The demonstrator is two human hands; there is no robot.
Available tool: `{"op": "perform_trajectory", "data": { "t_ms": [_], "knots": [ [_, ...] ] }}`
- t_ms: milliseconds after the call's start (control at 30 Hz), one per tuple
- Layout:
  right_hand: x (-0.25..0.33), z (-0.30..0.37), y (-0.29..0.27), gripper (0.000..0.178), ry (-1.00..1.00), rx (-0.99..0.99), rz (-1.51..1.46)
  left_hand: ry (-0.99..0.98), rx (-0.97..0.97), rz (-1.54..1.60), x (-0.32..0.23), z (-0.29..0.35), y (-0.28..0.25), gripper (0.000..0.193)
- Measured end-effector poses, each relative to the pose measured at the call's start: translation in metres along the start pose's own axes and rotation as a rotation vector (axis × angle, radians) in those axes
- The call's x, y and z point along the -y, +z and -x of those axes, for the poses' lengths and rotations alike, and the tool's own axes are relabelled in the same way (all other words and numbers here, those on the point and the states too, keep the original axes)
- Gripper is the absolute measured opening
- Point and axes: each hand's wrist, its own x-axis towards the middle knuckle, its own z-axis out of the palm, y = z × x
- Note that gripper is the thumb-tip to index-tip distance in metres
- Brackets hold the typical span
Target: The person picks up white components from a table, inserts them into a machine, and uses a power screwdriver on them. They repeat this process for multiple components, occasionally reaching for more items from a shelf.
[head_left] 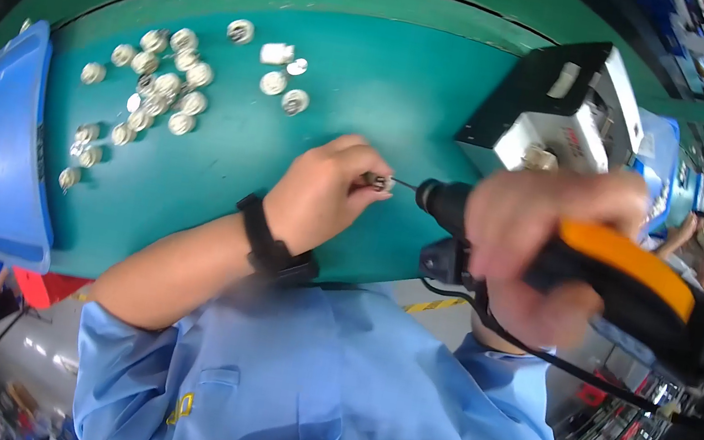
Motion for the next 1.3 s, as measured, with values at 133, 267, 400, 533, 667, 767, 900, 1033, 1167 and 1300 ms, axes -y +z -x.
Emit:
{"op": "perform_trajectory", "data": {
  "t_ms": [133,267,400,533,667,767,900,1033,1167,1300],
  "knots": [
    [0.043,0.022,-0.053,0.044,-0.299,-0.146,-0.147,-0.032,0.013,-0.034,-0.005,0.003,0.005,0.021],
    [0.058,0.036,-0.089,0.041,-0.353,-0.269,-0.010,-0.058,0.010,-0.058,-0.008,0.002,0.003,0.021],
    [0.050,0.034,-0.098,0.035,-0.342,-0.270,0.072,-0.028,0.030,-0.086,-0.011,0.002,0.005,0.018],
    [0.036,0.029,-0.099,0.032,-0.292,-0.258,0.068,-0.066,0.024,-0.043,-0.012,0.001,0.006,0.014],
    [0.035,0.024,-0.105,0.032,-0.229,-0.191,0.015,-0.085,0.012,-0.007,-0.011,0.001,0.007,0.012],
    [0.036,0.016,-0.109,0.029,-0.177,-0.159,-0.043,-0.100,0.017,0.004,-0.014,0.001,0.008,0.013],
    [0.032,-0.014,-0.118,0.024,-0.045,-0.235,-0.125,-0.082,0.023,-0.078,-0.015,0.002,0.005,0.017],
    [0.028,-0.026,-0.120,0.022,0.081,-0.382,-0.150,-0.080,0.074,-0.066,-0.012,0.001,0.001,0.020],
    [0.029,-0.016,-0.112,0.024,0.038,-0.307,-0.158,-0.082,0.066,-0.038,-0.016,0.001,0.001,0.018],
    [0.032,-0.017,-0.117,0.026,0.026,-0.258,-0.111,-0.065,0.074,-0.010,-0.013,0.001,0.002,0.018]
  ]
}}
